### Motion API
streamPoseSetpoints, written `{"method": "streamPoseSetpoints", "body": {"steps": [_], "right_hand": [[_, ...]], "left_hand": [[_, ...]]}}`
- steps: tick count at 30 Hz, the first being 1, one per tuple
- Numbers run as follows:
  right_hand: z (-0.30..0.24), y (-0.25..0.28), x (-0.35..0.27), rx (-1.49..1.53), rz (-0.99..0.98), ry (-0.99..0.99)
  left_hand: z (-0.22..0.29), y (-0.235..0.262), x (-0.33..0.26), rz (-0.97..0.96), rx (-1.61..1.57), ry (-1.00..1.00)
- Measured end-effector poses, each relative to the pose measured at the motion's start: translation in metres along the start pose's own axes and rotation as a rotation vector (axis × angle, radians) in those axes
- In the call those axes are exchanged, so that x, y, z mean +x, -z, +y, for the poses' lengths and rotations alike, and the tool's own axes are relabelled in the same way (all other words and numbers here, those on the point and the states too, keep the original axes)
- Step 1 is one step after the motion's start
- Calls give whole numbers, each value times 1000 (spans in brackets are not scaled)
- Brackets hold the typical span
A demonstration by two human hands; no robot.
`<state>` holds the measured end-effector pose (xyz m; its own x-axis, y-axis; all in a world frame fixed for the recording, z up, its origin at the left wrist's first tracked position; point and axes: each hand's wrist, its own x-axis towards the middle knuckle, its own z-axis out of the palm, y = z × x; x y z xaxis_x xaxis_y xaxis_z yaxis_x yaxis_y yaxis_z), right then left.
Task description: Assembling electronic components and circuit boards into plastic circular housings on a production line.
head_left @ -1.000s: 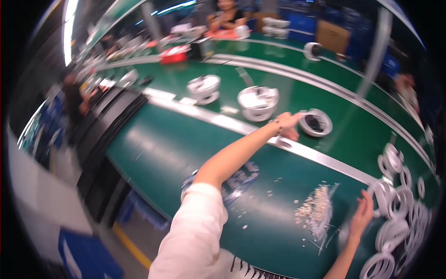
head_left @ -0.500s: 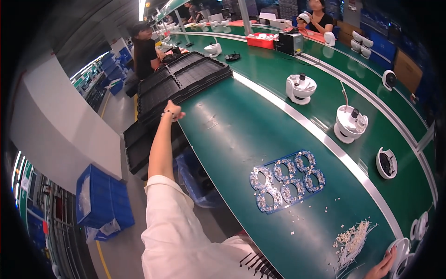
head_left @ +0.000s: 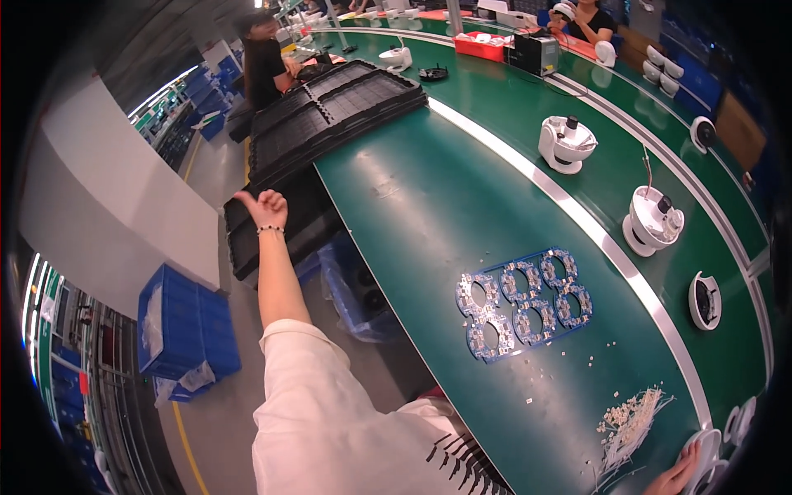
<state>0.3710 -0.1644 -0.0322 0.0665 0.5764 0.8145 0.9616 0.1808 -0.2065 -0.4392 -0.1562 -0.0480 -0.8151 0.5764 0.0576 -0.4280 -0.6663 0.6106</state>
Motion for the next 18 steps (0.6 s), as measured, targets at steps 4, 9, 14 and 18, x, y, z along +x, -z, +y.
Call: {"method": "streamPoseSetpoints", "body": {"steps": [4,9,14,18], "right_hand": [[-7,0,4,-33,-17,53],[-17,-2,7,-82,-33,83],[-34,-10,10,-78,-119,55],[-50,-21,8,-102,-140,16]], "left_hand": [[-41,-4,12,125,1707,-51],[-67,-42,35,68,1707,-93],[-54,-46,77,118,1332,327],[-13,-111,48,-797,-582,98]]}}
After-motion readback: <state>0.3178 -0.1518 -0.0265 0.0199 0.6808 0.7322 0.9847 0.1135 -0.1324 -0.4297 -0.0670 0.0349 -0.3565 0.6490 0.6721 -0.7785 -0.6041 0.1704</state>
